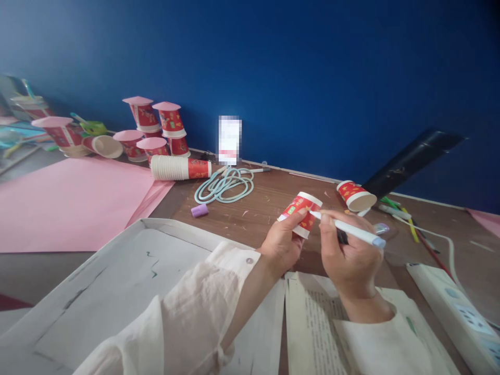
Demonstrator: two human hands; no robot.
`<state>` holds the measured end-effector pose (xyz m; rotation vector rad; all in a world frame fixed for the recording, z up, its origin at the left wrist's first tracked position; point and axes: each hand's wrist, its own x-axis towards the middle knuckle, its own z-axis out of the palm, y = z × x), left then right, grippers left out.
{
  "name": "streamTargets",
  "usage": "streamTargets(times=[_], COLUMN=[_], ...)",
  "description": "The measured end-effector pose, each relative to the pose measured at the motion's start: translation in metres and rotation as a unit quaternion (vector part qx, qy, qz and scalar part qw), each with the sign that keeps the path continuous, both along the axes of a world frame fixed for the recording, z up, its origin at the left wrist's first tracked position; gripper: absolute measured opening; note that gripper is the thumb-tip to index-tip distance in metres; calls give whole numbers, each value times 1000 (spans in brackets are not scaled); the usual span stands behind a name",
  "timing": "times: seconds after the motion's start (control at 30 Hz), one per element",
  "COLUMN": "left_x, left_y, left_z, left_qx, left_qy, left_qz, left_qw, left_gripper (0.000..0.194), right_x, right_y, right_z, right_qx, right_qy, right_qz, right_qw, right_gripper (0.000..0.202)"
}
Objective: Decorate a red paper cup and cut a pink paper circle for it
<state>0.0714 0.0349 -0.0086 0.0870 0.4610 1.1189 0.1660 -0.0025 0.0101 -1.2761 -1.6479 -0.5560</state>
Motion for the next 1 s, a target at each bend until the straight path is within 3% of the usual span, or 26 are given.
streamTargets(times=[0.1,0.2,0.27,0.43,0.6,0.73,0.87,1.0], left_x=[-1,-2,-3,-6,-5,-1,4,6], left_y=[0,-1,-2,-6,-7,-10,-18,-20], left_z=[4,7,7,7,5,3,1,0], left_qx=[-19,-30,-8,35,43,88,149,132], left_qy=[-2,-14,-33,-69,-85,-80,-45,-20], left_qz=[5,-18,-50,-113,-120,-96,-90,-78], left_qw=[1000,999,998,991,988,988,984,988], left_gripper=[13,11,12,22,22,28,35,31], right_x=[2,10,19,27,10,3,3,7], right_y=[0,9,19,33,29,26,26,28], right_z=[0,-6,-13,-27,-21,-13,-17,-30], right_qx=[-2,16,-10,-169,-158,-116,-117,-136], right_qy=[102,265,374,567,648,670,665,617], right_qz=[2,9,59,218,213,213,217,170], right_qw=[995,964,926,776,714,702,705,757], right_gripper=[16,24,28,43,50,48,43,44])
